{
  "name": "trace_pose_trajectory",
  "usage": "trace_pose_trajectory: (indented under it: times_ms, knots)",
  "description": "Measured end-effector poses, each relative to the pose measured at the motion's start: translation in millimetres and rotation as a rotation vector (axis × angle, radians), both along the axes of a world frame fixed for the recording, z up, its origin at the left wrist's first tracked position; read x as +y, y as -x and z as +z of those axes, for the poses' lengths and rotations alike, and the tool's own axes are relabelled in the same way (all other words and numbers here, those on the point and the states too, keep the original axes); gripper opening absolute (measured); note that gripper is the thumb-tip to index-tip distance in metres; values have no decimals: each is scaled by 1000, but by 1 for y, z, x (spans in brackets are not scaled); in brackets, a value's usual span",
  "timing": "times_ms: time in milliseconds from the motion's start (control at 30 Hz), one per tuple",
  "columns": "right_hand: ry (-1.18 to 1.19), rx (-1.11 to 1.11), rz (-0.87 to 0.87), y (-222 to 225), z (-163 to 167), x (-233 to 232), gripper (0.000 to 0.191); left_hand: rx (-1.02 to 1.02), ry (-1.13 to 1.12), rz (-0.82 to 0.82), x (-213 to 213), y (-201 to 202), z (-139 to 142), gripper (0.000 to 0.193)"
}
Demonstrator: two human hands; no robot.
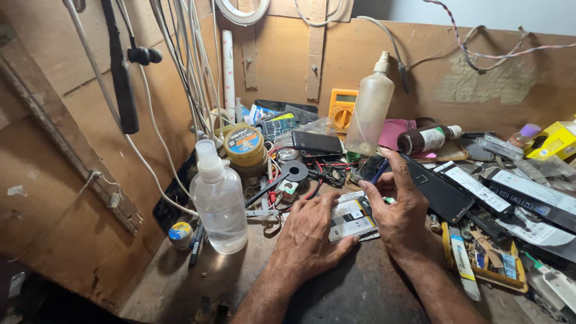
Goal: The person uses a small blue-handled screwdriver to unscrew and remove a battery from a disassembled mobile phone on a cluttered workbench. The battery is lifted out and set aside while the person continues to manipulate the phone chassis.
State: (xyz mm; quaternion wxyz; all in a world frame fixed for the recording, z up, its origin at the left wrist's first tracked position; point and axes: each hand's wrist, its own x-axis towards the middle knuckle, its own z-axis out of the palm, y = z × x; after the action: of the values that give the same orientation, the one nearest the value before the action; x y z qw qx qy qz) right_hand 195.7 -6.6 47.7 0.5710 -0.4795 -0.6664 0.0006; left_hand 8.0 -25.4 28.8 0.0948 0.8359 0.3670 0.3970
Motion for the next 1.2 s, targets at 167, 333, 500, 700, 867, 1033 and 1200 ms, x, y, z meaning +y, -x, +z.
trace_pose_trajectory:
  times_ms: [167,333,500,700,867,1033,1200]
  knots:
    - [80,126,121,-3,-1,2,68,2,-6,9,0,-1,0,78]
    - [55,112,101,-7,-4,4,71,-15,12,-6,-1,-1,1,76]
    - [32,201,79,-12,-3,4,66,10,27,9,-1,0,2,76]
    - [9,223,67,-16,-6,6,65,-2,-2,5,-1,-2,2,76]
    - [37,208,78,-14,-9,7,66,-15,34,-1,-1,-1,2,75]
    - [41,161,35,-13,-8,4,65,-17,20,-2,-2,-1,4,77]
    - [38,167,64,-11,-5,3,66,-30,33,-14,-4,0,5,76]
